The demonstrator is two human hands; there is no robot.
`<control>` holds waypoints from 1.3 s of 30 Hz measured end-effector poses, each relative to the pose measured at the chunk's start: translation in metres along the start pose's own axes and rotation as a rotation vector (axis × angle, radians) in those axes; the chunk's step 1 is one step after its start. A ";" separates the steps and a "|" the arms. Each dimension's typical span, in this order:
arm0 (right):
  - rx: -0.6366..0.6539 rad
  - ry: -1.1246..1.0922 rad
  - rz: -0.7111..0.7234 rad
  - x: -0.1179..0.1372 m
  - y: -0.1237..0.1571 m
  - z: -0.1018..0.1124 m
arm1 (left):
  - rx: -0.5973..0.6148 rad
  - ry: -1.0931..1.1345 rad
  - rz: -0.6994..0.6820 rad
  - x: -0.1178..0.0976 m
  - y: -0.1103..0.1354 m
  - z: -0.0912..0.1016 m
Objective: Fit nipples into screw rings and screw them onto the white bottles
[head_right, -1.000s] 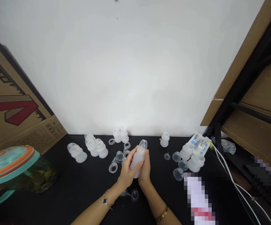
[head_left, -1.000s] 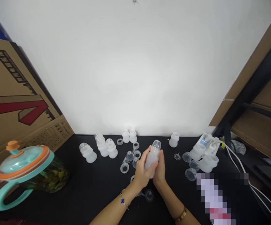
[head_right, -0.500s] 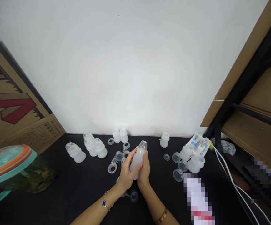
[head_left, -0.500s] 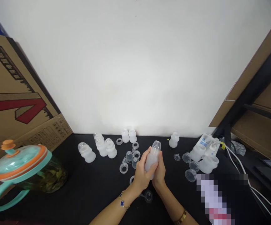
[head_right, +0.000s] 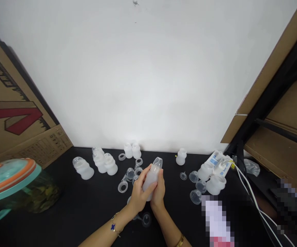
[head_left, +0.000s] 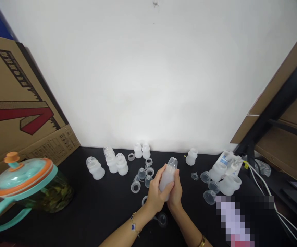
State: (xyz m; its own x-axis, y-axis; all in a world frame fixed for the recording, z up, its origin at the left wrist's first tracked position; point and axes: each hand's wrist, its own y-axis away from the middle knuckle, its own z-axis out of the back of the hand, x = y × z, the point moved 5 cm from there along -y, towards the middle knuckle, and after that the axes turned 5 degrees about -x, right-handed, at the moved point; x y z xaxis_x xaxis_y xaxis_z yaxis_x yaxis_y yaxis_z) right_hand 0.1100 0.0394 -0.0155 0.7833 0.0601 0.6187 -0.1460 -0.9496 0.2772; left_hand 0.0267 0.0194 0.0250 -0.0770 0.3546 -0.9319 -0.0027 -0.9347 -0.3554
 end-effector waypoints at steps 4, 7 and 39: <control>0.010 -0.019 -0.025 -0.001 -0.001 -0.001 | 0.006 0.016 -0.003 0.000 0.000 -0.001; 0.001 -0.034 -0.036 -0.001 0.000 -0.002 | 0.006 0.026 -0.015 -0.002 -0.001 -0.001; 0.046 -0.005 0.048 0.004 0.002 -0.007 | -0.020 0.014 -0.014 0.001 0.000 -0.001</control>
State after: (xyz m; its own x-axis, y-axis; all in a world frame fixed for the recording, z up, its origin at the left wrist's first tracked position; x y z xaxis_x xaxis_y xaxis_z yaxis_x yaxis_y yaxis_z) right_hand 0.1084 0.0394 -0.0077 0.7794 0.0125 0.6265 -0.1559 -0.9645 0.2131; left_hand 0.0275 0.0201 0.0245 -0.0627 0.3683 -0.9276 0.0163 -0.9289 -0.3699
